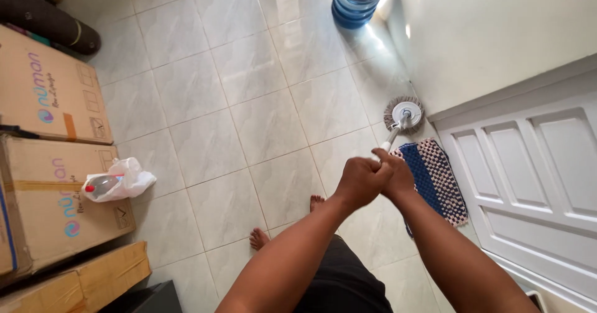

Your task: The person rinses a mop in a spinner bucket and then mops the tiled floor of the room by hand.

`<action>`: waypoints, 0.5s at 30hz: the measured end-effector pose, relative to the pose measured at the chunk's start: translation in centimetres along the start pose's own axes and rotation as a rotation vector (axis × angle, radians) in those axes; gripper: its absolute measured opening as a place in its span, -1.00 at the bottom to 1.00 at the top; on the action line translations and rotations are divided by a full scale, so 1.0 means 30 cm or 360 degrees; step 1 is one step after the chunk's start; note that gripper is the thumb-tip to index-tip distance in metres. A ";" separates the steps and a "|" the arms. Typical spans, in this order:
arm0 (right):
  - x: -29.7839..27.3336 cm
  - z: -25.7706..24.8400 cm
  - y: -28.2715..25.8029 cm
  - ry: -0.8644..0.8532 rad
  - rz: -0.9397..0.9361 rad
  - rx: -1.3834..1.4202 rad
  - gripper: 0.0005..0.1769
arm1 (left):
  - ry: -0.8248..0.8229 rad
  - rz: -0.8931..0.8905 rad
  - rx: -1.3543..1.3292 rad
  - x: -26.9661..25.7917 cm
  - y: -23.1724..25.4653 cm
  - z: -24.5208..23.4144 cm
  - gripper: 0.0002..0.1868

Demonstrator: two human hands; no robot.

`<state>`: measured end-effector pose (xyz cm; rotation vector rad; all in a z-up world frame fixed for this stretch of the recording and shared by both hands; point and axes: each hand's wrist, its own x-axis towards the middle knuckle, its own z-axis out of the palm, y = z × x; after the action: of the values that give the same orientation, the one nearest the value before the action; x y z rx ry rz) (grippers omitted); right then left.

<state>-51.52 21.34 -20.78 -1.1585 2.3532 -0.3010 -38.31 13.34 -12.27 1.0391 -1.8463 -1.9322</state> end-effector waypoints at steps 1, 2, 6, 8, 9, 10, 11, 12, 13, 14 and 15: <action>-0.023 0.010 -0.031 0.0006 -0.0065 -0.0003 -0.45 | 0.0019 0.0040 -0.0015 -0.039 0.007 -0.029 -0.53; -0.057 0.021 -0.069 0.0000 -0.0142 0.0020 -0.47 | 0.0040 0.0073 -0.0037 -0.094 0.013 -0.061 -0.55; -0.204 0.072 -0.281 -0.0133 -0.0409 0.0156 -0.44 | 0.0155 0.0126 0.0110 -0.332 0.040 -0.236 -0.60; -0.293 0.125 -0.428 -0.0134 -0.0563 0.0289 -0.48 | 0.0239 0.0121 0.0044 -0.476 0.051 -0.341 -0.58; -0.340 0.146 -0.490 -0.0171 -0.0595 0.0341 -0.47 | 0.0311 0.0097 -0.0035 -0.553 0.054 -0.385 -0.59; -0.372 0.171 -0.566 -0.0203 -0.0641 0.0399 -0.45 | 0.0364 0.0034 -0.0057 -0.624 0.057 -0.437 -0.60; -0.413 0.200 -0.643 -0.0278 -0.0672 0.0355 -0.46 | 0.0417 -0.0028 -0.0079 -0.693 0.057 -0.488 -0.61; -0.454 0.231 -0.718 -0.0350 -0.0717 0.0306 -0.46 | 0.0475 -0.0005 -0.0048 -0.754 0.050 -0.535 -0.57; -0.492 0.261 -0.786 -0.0422 -0.0761 0.0256 -0.47 | 0.0534 0.0018 -0.0018 -0.821 0.040 -0.581 -0.53; -0.531 0.292 -0.849 -0.0487 -0.0787 0.0243 -0.44 | 0.0606 0.0025 0.0013 -0.893 0.030 -0.619 -0.49; -0.570 0.326 -0.912 -0.0553 -0.0812 0.0230 -0.42 | 0.0661 -0.0005 0.0014 -0.959 0.017 -0.654 -0.49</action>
<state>-19.01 18.21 -12.39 -1.5834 1.6897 -0.3972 -5.35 16.91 -1.60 1.3272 -1.6187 -1.5595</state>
